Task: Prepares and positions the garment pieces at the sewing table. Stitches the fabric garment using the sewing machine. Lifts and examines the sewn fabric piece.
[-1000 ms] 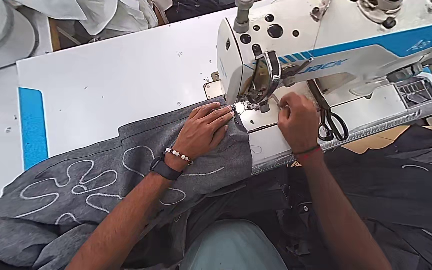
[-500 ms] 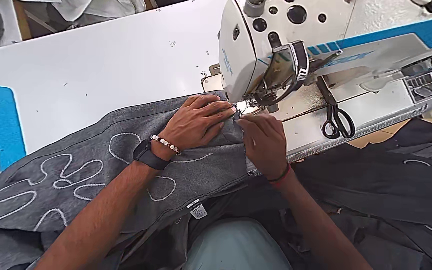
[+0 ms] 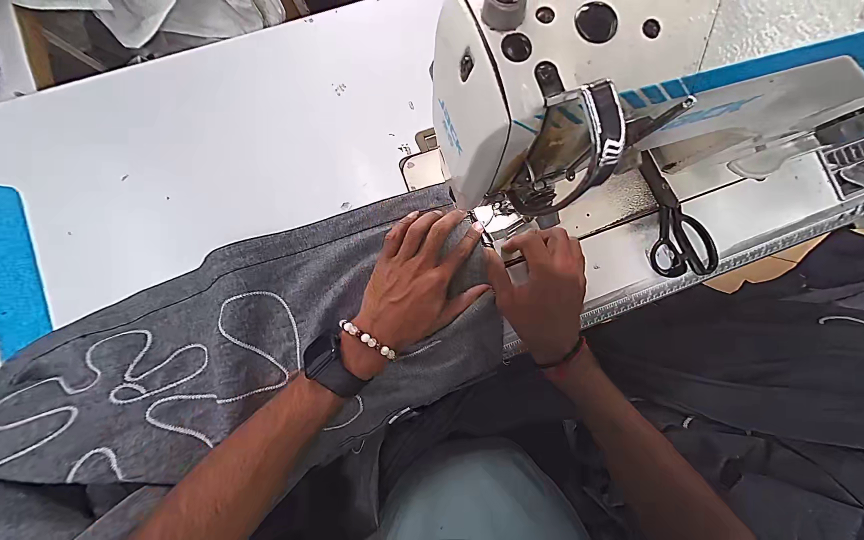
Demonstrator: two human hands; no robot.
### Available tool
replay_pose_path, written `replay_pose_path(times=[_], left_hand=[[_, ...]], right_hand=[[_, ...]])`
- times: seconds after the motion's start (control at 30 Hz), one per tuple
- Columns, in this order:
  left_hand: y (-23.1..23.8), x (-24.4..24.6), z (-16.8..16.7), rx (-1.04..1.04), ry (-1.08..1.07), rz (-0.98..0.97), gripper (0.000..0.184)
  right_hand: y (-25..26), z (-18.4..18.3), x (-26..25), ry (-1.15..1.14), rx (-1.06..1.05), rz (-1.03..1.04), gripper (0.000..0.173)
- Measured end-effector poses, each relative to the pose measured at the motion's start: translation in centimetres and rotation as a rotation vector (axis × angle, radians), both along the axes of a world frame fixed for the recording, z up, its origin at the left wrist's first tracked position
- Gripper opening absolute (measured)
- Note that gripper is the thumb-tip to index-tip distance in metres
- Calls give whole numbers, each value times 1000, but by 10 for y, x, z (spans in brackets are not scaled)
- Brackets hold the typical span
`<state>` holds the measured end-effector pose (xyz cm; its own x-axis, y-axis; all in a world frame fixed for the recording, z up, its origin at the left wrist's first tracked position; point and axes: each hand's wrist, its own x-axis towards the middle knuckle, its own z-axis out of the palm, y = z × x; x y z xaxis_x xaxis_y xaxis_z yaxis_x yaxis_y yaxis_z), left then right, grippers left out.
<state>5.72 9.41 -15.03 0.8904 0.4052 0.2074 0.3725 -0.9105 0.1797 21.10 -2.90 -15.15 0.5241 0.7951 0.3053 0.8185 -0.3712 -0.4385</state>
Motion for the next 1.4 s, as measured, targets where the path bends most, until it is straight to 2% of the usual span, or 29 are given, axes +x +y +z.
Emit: replay_pose_path(times=[0.1, 0.17, 0.23, 0.27, 0.33, 0.37, 0.43, 0.57, 0.77, 1.0, 1.2, 1.4], left_hand=[[-5, -1, -5, -27, -28, 34, 77], [-1, -3, -4, -61, -76, 10, 66], [3, -9, -2, -75, -68, -24, 50], [7, -9, -1, -64, -52, -33, 47], [8, -9, -1, -47, -27, -25, 47], [7, -8, -1, -36, -31, -20, 47], [4, -6, -2, -18, -45, -12, 46], [3, -4, -1, 17, -63, -16, 45], [6, -1, 1, 109, -83, -46, 39], [9, -1, 3, 114, -76, -58, 34], [-5, -4, 1, 99, -32, 38, 39], [10, -6, -1, 124, -55, -37, 37]], right_hand=[[22, 20, -8, 58, -126, 20, 23], [32, 32, -13, 91, -166, 42, 21], [26, 33, -18, 206, -112, 31, 17], [18, 32, -20, 322, -81, 26, 20], [-2, 26, -27, 558, -92, 11, 44], [-12, 24, -31, 641, -100, 1, 47], [-27, 20, -39, 701, -40, -15, 44], [-32, 18, -42, 651, 41, -35, 38], [-20, 16, -33, 579, -25, -36, 38], [-25, 22, -37, 529, -90, -67, 38], [-38, 27, -41, 506, -35, -28, 38], [-50, 36, -46, 427, -38, -5, 39]])
